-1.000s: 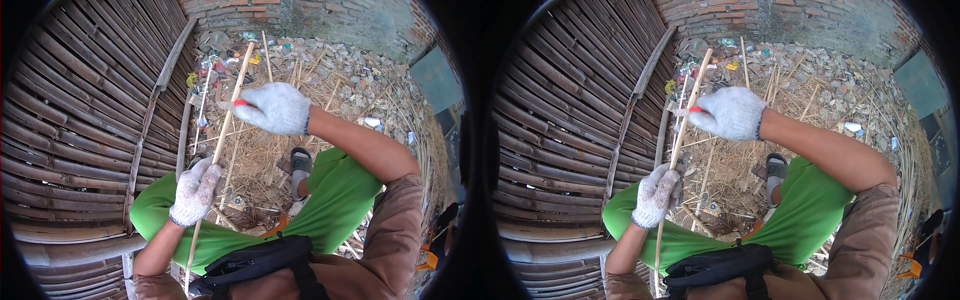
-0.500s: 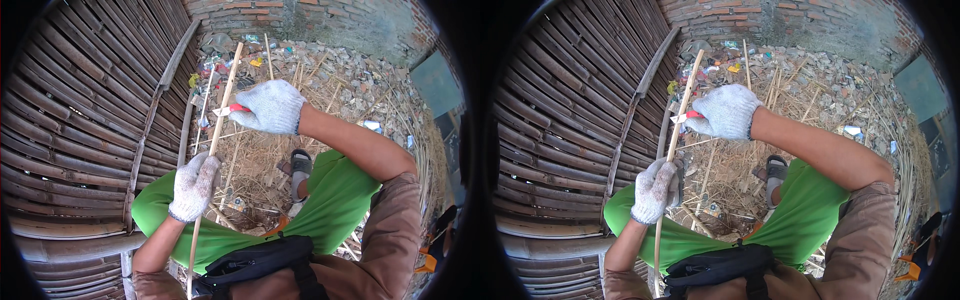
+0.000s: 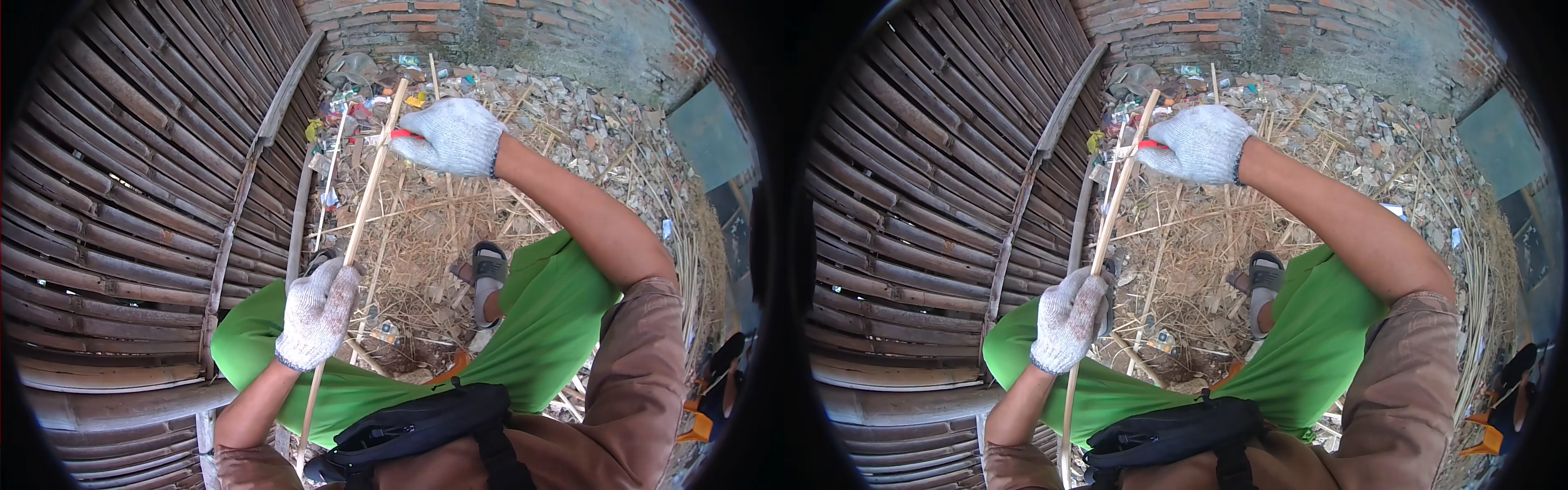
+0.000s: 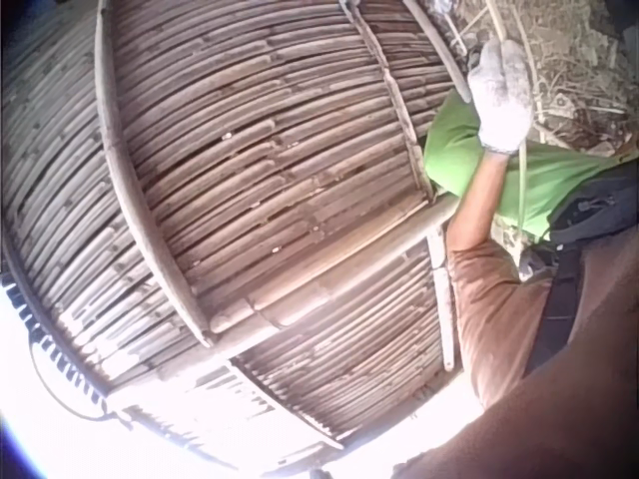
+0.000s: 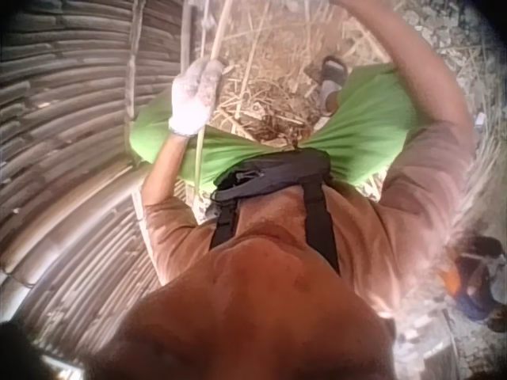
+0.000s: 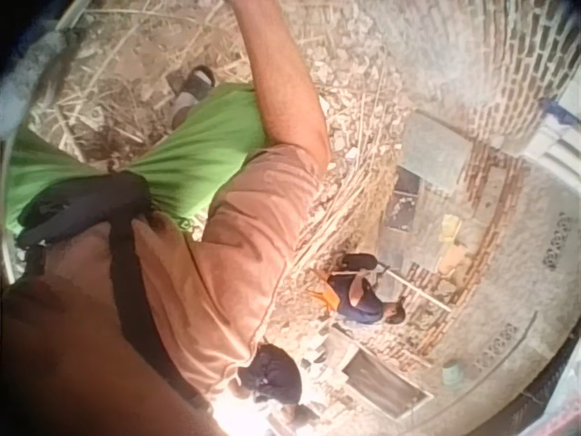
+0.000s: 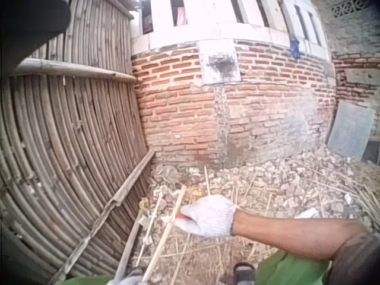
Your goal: The person shaves a thin bamboo strip using a small blade, then uses a metal file to smooth the surface of a longer bamboo pole.
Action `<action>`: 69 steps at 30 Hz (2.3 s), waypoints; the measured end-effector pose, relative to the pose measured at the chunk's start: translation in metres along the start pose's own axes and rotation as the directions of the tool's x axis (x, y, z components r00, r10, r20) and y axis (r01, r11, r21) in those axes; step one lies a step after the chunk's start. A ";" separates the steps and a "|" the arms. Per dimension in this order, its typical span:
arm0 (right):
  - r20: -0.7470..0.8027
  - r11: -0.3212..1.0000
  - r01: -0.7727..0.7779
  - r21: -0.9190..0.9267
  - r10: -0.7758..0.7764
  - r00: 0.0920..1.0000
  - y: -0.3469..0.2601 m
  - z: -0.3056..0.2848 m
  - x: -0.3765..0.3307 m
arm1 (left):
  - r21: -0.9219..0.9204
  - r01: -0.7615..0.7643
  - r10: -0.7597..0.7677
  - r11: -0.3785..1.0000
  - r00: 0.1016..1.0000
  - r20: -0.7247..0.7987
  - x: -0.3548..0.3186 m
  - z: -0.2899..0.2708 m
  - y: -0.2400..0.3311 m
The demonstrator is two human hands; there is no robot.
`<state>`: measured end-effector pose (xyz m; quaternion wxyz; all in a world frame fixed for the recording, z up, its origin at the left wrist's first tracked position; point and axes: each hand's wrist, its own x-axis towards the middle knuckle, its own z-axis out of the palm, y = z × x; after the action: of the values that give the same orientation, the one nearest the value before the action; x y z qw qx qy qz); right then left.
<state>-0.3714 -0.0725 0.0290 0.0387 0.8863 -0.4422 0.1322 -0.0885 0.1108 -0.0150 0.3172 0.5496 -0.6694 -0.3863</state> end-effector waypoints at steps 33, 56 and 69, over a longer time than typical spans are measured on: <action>-0.074 0.754 -0.653 -0.067 0.649 0.757 0.177 -0.031 -0.010 | -0.247 0.253 -0.202 0.936 0.956 0.214 -0.028 -0.008 -0.013; 0.178 0.538 -0.298 0.789 0.263 0.948 0.015 -0.028 0.002 | -0.563 0.275 -0.136 0.780 0.951 0.277 0.041 0.015 0.041; -0.039 0.934 0.010 0.358 0.004 0.999 -0.025 0.020 -0.003 | -0.652 0.223 -0.238 0.725 0.969 0.066 0.041 0.009 0.019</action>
<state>-0.3492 -0.0586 0.0099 -0.1142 0.8764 -0.4086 0.2279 -0.1134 0.0741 -0.0030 0.4462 0.4867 -0.4149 -0.6260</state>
